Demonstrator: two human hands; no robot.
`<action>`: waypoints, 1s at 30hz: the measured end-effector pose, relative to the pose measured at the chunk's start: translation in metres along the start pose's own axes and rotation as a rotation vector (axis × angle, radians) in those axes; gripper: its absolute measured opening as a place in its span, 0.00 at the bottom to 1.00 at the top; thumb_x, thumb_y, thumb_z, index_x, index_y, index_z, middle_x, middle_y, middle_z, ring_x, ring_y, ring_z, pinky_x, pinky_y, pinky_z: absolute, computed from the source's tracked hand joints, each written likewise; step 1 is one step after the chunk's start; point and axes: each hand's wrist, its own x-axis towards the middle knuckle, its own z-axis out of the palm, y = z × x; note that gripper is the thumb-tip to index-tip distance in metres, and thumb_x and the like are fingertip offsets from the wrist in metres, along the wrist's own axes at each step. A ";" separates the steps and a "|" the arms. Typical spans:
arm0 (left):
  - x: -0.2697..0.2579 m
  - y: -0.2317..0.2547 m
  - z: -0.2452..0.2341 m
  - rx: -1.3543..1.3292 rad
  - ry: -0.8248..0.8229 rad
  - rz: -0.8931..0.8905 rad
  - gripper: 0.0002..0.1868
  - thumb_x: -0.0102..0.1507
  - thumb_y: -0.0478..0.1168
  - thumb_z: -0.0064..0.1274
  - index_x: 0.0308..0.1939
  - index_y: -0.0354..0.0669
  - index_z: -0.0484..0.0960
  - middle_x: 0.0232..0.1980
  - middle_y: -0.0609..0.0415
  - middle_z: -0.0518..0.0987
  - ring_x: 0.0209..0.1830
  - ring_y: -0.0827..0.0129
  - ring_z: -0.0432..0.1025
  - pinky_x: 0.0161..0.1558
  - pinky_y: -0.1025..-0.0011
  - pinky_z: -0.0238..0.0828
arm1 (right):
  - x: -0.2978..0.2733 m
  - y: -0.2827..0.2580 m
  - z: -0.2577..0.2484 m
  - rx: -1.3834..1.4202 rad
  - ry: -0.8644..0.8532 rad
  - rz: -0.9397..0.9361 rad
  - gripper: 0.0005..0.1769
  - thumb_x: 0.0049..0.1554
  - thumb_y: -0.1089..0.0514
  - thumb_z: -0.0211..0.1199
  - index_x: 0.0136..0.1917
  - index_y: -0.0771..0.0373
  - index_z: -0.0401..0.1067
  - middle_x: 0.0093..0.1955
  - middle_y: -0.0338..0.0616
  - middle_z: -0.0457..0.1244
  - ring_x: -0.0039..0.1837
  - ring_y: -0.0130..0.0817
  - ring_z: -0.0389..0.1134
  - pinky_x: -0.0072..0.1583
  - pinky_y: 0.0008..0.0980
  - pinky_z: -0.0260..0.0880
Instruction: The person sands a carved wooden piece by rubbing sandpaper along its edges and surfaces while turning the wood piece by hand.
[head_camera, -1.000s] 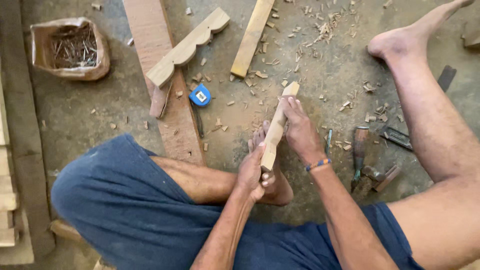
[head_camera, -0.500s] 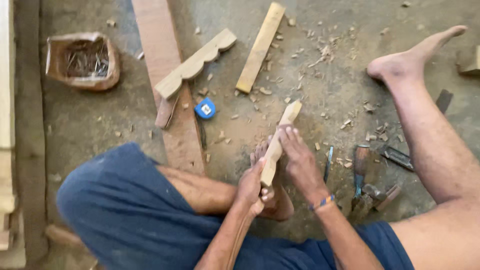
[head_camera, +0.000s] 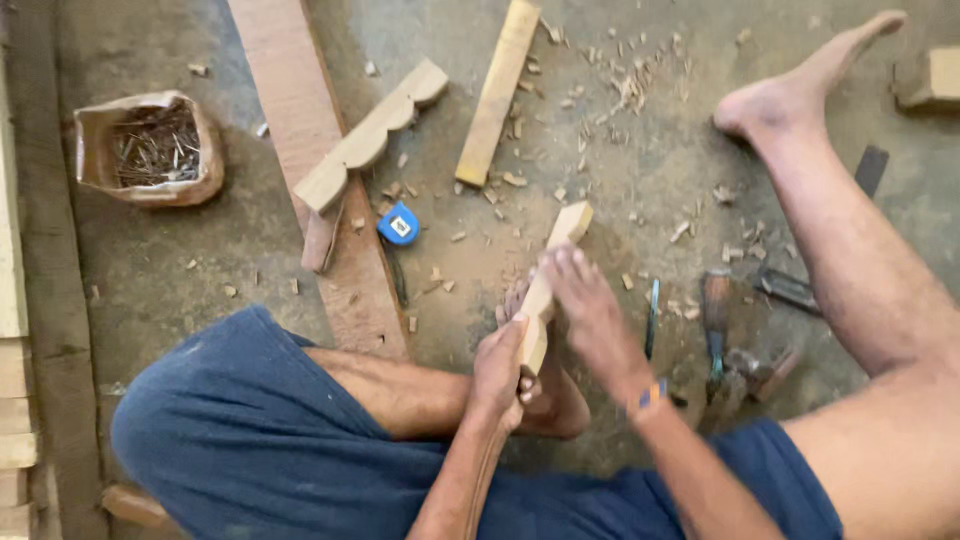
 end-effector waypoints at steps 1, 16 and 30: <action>-0.002 -0.001 0.002 -0.021 0.016 0.001 0.14 0.69 0.46 0.43 0.45 0.42 0.80 0.30 0.61 0.75 0.19 0.82 0.65 0.20 0.82 0.61 | 0.005 0.002 0.002 0.000 -0.016 -0.030 0.45 0.45 0.77 0.47 0.76 0.64 0.60 0.79 0.57 0.54 0.81 0.57 0.50 0.77 0.48 0.46; 0.013 -0.004 -0.027 -0.400 -0.251 -0.233 0.18 0.74 0.50 0.38 0.52 0.40 0.75 0.21 0.59 0.64 0.10 0.78 0.52 0.13 0.79 0.48 | 0.010 -0.016 -0.007 0.164 0.121 0.008 0.40 0.50 0.79 0.45 0.76 0.67 0.61 0.77 0.60 0.56 0.80 0.58 0.54 0.77 0.47 0.55; 0.002 -0.002 -0.021 -0.395 -0.378 -0.218 0.24 0.74 0.49 0.36 0.63 0.38 0.77 0.21 0.59 0.67 0.11 0.80 0.53 0.14 0.81 0.53 | 0.068 0.042 0.002 0.109 0.071 0.008 0.35 0.52 0.76 0.51 0.72 0.62 0.68 0.74 0.60 0.60 0.79 0.55 0.58 0.78 0.40 0.54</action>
